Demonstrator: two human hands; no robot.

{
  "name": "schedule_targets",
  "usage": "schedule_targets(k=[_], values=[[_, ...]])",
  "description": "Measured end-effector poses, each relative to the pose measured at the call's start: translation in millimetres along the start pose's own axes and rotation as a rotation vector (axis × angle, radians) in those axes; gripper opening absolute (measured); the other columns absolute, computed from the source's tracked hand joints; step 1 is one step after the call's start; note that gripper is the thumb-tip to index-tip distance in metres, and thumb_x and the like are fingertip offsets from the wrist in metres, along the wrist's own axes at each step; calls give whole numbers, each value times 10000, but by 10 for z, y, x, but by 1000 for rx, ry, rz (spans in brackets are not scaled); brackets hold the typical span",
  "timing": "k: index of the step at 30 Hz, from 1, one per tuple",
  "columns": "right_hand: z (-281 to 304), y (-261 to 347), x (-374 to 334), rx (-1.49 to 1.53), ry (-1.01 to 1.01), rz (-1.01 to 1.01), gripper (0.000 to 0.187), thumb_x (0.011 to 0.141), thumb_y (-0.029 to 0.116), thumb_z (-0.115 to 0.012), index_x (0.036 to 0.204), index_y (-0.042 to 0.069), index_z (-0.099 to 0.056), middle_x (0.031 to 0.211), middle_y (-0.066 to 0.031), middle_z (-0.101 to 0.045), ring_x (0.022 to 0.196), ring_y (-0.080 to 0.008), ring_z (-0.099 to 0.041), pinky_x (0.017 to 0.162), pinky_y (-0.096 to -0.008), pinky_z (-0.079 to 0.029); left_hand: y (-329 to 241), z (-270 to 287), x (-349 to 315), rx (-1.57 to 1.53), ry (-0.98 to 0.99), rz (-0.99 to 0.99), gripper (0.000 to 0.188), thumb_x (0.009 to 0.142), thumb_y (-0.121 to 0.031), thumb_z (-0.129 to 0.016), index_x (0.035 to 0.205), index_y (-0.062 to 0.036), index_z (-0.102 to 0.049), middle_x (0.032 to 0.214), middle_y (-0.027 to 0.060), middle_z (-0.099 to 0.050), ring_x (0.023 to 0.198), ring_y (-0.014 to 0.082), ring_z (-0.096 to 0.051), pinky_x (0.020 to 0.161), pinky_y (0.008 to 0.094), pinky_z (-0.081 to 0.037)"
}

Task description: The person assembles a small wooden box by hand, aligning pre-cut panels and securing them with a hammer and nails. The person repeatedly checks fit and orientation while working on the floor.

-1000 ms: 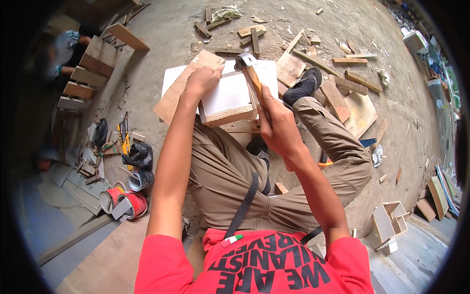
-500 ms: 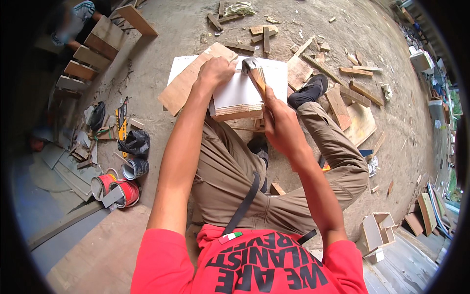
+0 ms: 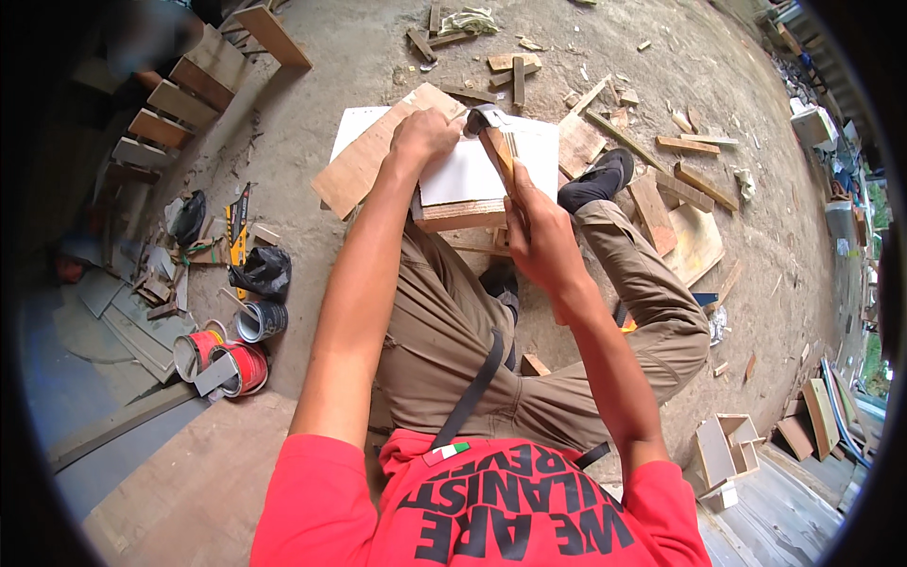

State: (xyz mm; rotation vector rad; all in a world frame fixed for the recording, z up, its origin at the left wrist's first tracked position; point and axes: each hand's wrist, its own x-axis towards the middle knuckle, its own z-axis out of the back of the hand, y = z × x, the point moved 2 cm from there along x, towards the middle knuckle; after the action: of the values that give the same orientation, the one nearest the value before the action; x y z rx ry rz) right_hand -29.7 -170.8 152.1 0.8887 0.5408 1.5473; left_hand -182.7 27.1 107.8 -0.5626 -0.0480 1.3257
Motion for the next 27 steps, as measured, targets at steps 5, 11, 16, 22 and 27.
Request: schedule_targets(k=[5, 11, 16, 22, 27], values=[[-3, 53, 50, 28, 15, -15, 486, 925, 23, -562, 1392, -58, -451, 1084, -350, -618, 999, -470, -636, 856, -431, -502, 93, -9, 46, -42, -9, 38, 484, 905, -471, -572, 1013, -32, -748, 1074, 241, -701, 1062, 365, -664, 961, 427, -489], [30, 17, 76, 8, 79, -58, 487, 926, 16, -551, 1395, -64, -449, 1072, -353, -622, 1005, -472, -636, 864, -418, -503, 106, -26, 34, -73, -4, 68, 418, 871, -426, -616, 996, -52, -753, 1074, 226, -706, 1057, 351, -671, 947, 419, -499], [-10, -14, 40, 15, 27, 9, 497, 923, 11, -548, 1399, -73, -433, 1069, -354, -619, 1009, -484, -623, 867, -430, -499, 51, -39, 1, -113, -57, 84, 374, 867, -368, -601, 990, -51, -756, 1072, 219, -709, 1049, 357, -674, 938, 427, -503], [-29, 27, 48, -2, 33, 36, 492, 907, -1, -545, 1381, -81, -437, 1046, -356, -615, 984, -497, -609, 853, -450, -495, 83, -89, 55, -161, -104, 103, 375, 892, -348, -558, 999, -47, -753, 1016, 225, -718, 994, 357, -689, 932, 423, -508], [-66, 141, 74, -2, -2, 119, 465, 902, -8, -521, 1348, -109, -438, 963, -337, -625, 889, -494, -612, 796, -511, -469, 496, -198, 96, -1061, -254, 166, 487, 980, -412, -476, 1154, -9, -686, 1078, 194, -718, 1031, 301, -678, 950, 388, -493]])
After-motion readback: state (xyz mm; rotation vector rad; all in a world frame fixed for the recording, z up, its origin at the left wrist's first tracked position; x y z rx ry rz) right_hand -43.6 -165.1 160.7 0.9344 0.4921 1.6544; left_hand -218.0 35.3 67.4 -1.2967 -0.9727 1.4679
